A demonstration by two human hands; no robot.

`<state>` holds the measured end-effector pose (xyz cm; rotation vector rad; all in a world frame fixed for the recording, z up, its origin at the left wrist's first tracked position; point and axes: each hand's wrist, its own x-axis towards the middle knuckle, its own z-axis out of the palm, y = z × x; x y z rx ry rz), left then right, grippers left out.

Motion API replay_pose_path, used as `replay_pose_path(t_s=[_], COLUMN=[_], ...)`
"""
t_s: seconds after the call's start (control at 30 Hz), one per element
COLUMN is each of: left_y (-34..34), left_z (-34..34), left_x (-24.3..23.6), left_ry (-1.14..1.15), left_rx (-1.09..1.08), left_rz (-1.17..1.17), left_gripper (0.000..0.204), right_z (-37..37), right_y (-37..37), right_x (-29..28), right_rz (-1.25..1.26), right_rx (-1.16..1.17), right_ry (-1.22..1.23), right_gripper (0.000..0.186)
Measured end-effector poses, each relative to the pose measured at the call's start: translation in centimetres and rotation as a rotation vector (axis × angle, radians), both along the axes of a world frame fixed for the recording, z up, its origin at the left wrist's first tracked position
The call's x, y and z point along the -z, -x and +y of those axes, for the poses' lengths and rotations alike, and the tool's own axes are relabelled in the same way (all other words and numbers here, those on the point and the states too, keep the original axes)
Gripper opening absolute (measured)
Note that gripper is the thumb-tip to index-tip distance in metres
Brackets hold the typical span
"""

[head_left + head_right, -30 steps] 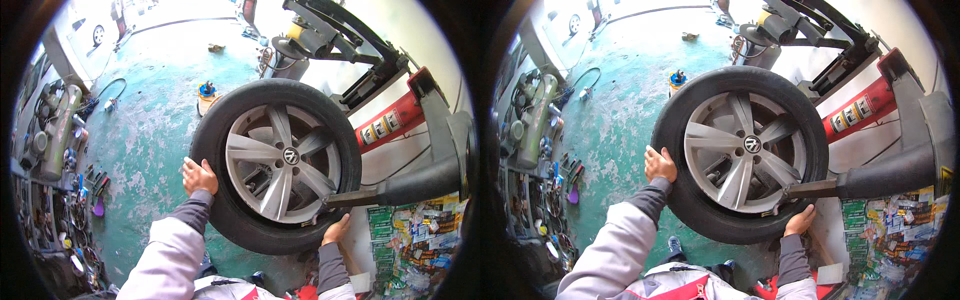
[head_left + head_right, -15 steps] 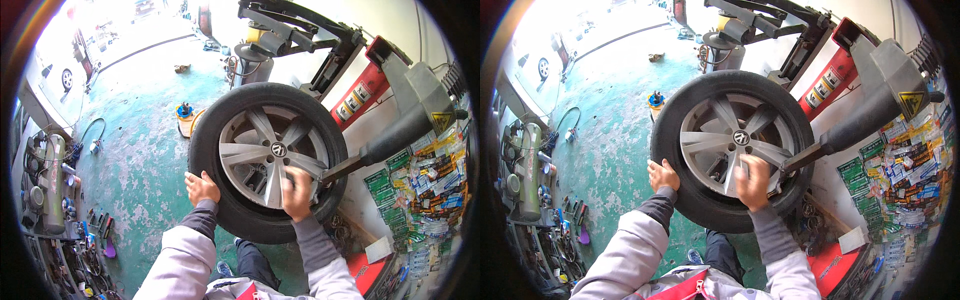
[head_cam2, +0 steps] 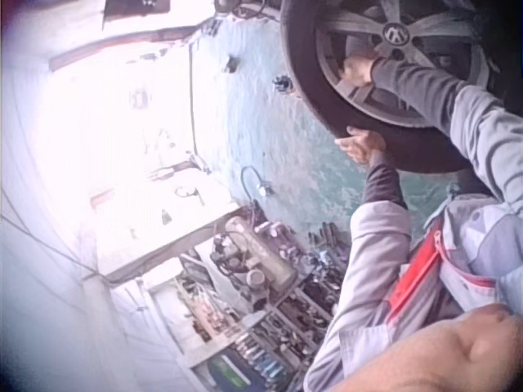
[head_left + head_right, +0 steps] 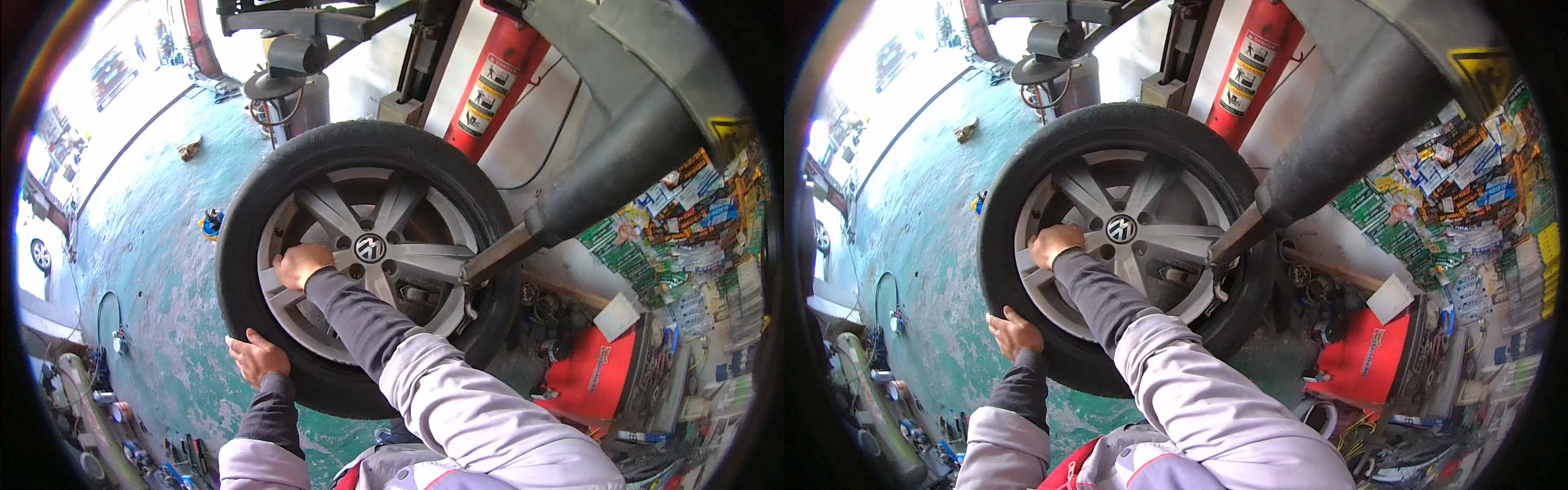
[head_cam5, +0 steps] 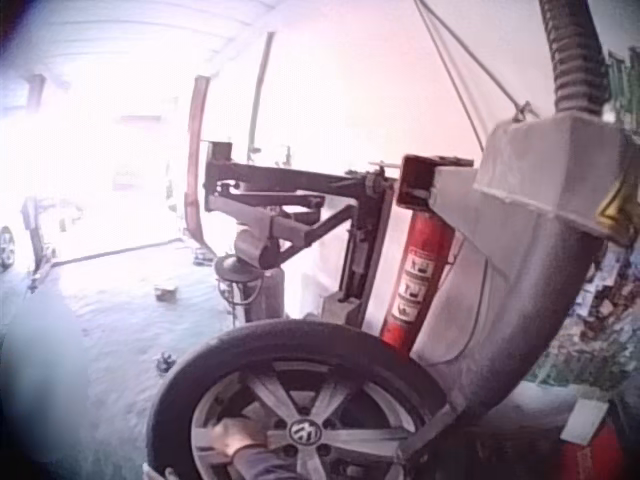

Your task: The person carries a tire to a tire changer, applies lubricant to the bead with a brush, mounts the tire onto a wheel using the machine, and inflates it with an air hose. The tire is secured on the wheel and inflated to the target pressure.

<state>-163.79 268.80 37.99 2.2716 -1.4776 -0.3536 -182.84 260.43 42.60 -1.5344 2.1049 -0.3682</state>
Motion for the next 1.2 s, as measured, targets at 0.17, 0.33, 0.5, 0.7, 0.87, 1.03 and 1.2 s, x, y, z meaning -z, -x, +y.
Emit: replay_pose_path(t_s=[0.17, 0.33, 0.5, 0.7, 0.87, 1.03, 1.2], left_y=[-0.6, -0.7, -0.3, 1.0, 2.6, 3.8, 5.0], left_z=[-3.2, -6.4, -9.9, -13.5, -16.7, -19.7, -22.5], left_x=[0.0, 0.4, 0.6, -0.4, -0.6, -1.0, -1.8], left_ry=[-0.001, -0.008, -0.004, -0.031, -0.051, -0.061, -0.04], left_rx=[0.085, 0.16, 0.228, 0.322, 0.398, 0.471, 0.565], left_rz=[-0.039, -0.11, -0.165, -0.189, -0.232, -0.229, -0.184], left_gripper=[0.067, 0.067, 0.068, 0.069, 0.067, 0.064, 0.063], right_z=[-1.5, -2.6, -3.7, -4.9, -5.9, -6.8, -7.9], right_y=[0.0, 0.3, 0.8, 1.1, 2.0, 2.7, 3.8], right_x=[-0.1, -0.2, 0.0, 0.6, 0.6, 0.5, 0.0], right_rz=[0.023, 0.023, 0.046, 0.084, 0.07, 0.084, 0.015], right_rx=[0.051, 0.112, 0.191, 0.309, 0.352, 0.417, 0.453], right_ry=[0.026, 0.025, 0.043, 0.065, 0.064, 0.069, -0.001], right_gripper=[0.057, 0.056, 0.055, 0.057, 0.058, 0.062, 0.066])
